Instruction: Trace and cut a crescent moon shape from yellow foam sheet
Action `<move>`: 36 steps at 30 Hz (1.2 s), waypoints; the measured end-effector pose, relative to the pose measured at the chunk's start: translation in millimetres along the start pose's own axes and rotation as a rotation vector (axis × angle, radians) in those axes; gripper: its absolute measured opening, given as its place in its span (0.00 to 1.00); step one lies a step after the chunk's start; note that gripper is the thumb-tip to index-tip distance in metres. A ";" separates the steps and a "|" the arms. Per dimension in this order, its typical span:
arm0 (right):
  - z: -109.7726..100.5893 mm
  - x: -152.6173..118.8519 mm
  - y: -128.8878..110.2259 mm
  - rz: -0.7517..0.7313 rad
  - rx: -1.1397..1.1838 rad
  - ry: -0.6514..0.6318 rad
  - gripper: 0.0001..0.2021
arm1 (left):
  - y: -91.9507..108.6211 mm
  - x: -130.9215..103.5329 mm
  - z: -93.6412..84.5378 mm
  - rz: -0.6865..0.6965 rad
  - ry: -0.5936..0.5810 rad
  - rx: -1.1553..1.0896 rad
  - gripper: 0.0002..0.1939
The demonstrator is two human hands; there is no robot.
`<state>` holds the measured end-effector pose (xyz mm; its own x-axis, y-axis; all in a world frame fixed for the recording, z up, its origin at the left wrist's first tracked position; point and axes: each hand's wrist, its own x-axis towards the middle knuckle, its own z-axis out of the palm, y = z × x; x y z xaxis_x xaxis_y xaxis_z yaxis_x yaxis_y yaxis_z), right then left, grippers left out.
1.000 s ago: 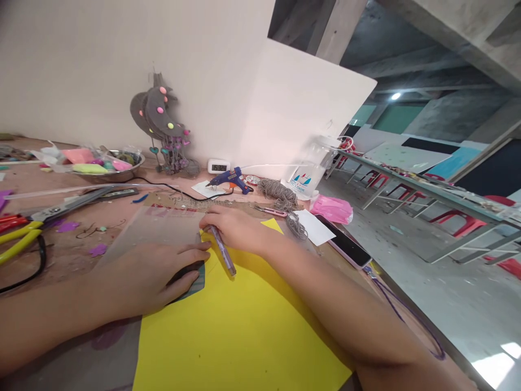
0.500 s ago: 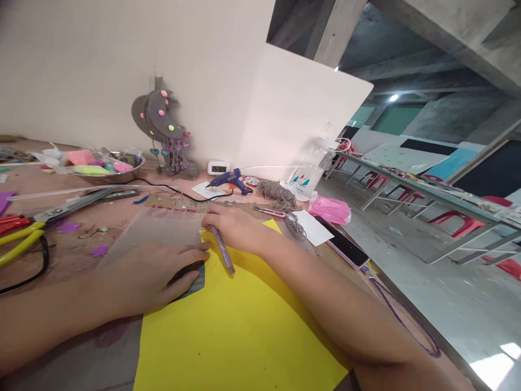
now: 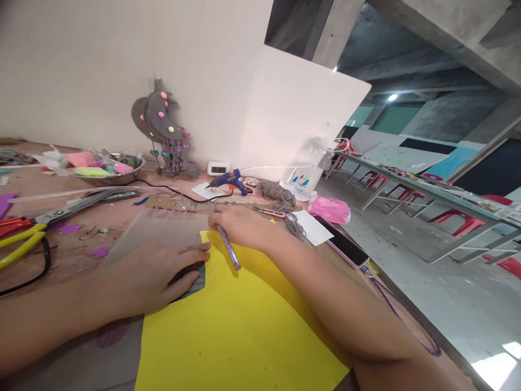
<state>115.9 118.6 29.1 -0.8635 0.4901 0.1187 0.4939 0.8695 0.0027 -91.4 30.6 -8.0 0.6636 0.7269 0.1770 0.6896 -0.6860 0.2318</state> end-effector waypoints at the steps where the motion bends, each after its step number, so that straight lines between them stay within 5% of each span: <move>1: -0.7 -0.4 0.4 0.009 -0.010 -0.007 0.10 | 0.3 0.1 -0.4 -0.002 -0.016 0.016 0.15; 10: -1.4 -0.9 4.0 0.026 0.081 0.009 0.11 | 2.2 0.6 -3.1 0.010 -0.028 0.022 0.15; 15: 17.0 1.7 23.9 0.214 0.214 0.254 0.08 | 3.3 0.8 -4.6 -0.004 -0.064 0.060 0.15; 17: 18.8 2.1 26.6 0.355 0.337 0.344 0.06 | 2.3 0.5 -3.6 0.006 -0.058 0.052 0.15; 20: 12.7 2.6 17.8 0.457 0.654 0.410 0.19 | 0.8 -0.1 -2.3 0.017 -0.034 0.020 0.16; 23: 11.4 5.3 0.3 0.414 1.265 0.227 0.29 | 1.0 -0.3 -2.7 0.002 -0.046 0.021 0.17; 25: 17.7 7.3 -8.5 0.418 1.418 0.216 0.28 | 1.9 -0.1 -3.6 -0.008 -0.059 0.038 0.17; 29: 29.5 6.0 -14.5 0.381 1.195 0.555 0.19 | 2.9 0.3 -4.3 0.005 -0.061 0.053 0.17; 36: 30.1 2.6 -21.2 0.572 0.942 0.405 0.08 | 1.8 1.1 -2.4 -0.013 -0.060 0.031 0.16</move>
<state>100.1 103.3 -0.5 -0.3611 0.9166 0.1719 0.3828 0.3138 -0.8689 -90.1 30.2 -5.1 0.6699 0.7332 0.1168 0.7064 -0.6778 0.2038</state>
